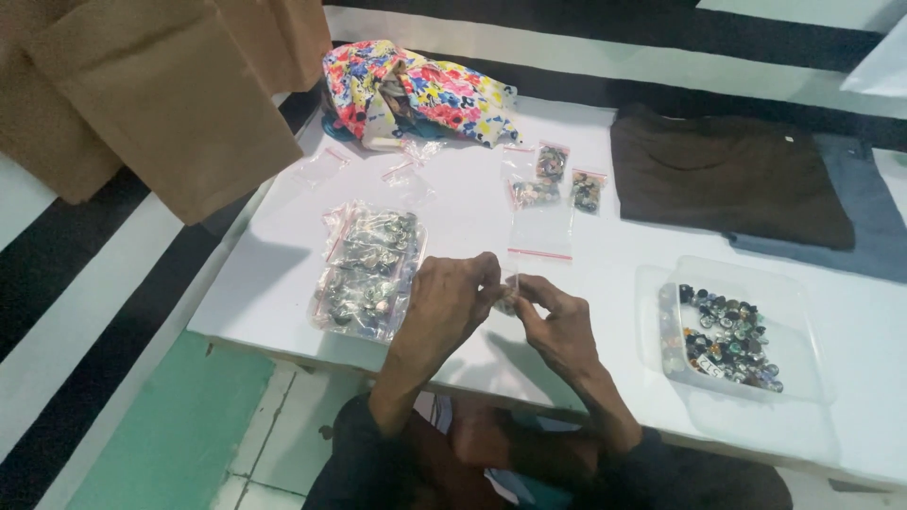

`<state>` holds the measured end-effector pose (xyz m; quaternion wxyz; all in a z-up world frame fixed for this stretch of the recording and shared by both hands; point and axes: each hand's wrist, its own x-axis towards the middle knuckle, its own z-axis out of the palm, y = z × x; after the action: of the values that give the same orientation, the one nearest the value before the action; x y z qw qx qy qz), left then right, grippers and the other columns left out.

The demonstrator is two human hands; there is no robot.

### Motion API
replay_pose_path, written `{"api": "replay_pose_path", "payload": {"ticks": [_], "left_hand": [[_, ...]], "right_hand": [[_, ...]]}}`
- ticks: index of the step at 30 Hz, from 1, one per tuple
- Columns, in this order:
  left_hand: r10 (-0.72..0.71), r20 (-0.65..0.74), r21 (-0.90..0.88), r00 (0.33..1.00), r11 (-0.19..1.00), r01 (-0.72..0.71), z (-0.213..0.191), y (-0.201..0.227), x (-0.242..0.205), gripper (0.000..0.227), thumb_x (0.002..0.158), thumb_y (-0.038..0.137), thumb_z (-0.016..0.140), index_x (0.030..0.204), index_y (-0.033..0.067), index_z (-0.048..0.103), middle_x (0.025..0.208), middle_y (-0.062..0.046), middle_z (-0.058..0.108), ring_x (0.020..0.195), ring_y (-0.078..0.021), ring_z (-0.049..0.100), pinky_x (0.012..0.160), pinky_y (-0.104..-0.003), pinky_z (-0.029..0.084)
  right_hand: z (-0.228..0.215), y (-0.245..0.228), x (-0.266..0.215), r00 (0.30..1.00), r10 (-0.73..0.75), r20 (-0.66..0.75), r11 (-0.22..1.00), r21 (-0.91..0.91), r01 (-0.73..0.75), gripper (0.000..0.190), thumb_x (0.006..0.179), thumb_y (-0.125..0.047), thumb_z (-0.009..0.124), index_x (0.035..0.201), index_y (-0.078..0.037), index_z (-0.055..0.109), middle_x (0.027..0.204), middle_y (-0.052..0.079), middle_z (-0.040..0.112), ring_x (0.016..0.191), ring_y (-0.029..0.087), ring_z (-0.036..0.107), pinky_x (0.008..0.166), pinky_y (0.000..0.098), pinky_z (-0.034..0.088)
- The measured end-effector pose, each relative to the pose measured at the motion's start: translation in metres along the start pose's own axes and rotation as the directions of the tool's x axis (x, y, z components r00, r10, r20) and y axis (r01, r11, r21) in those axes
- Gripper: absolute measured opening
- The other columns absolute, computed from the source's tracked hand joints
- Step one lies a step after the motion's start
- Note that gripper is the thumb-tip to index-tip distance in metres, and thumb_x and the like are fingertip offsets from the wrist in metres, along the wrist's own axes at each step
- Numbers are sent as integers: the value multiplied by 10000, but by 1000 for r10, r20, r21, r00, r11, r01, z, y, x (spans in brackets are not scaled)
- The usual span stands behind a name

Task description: The person sorts small metal buttons from a plastic container into small zip-top bags on a white table. They repeatedly pick buttons, place them into bags, and seal the bags.

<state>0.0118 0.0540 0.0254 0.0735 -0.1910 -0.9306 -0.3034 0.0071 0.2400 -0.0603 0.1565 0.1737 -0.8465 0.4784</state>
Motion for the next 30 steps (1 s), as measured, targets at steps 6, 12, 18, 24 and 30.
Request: {"api": "replay_pose_path", "payload": {"ticks": [6,12,18,24,30], "left_hand": [[144,100,47,984,988,-150,27,-11,16,56,869,130,761,852,112,711,1058,-100,723,1160,-336,689,1140,-618,351],[154,-33,-286,988,945,-157,28,-6,8,120,906,93,744,964,50,648,846,-172,740,830,-424,751,682,-486,609],[69,136,-462,988,887,1,26,-23,6,291,922,143,739,1172,1,693,906,-250,749,810,-397,773,673,-453,608],[41,-63,-483,997,873,-67,36,-26,-4,67,890,51,739,956,44,748,737,-185,733,687,-343,754,606,-394,573],[0,-237,-539,971,832,-131,62,-37,-13,11,897,19,731,898,23,721,694,-182,712,614,-308,728,520,-308,551]], "right_hand": [[-28,-15,2,971,51,235,978,187,-97,157,947,-82,681,1073,-40,765,877,268,793,979,486,738,836,559,608],[-40,-4,1,944,91,317,907,364,-210,188,959,-66,657,1082,-34,796,905,251,811,985,308,769,889,510,582],[-36,-8,-3,938,88,335,912,353,-211,199,963,-70,650,1106,-13,777,971,278,801,1029,360,750,876,526,602],[-29,3,-3,919,123,374,917,310,-249,254,931,-124,700,1149,-15,770,1040,285,794,1020,383,773,872,548,604],[-10,34,-12,940,176,292,869,403,-288,203,897,-114,764,1072,-22,805,921,243,811,914,329,777,776,483,632]]}}
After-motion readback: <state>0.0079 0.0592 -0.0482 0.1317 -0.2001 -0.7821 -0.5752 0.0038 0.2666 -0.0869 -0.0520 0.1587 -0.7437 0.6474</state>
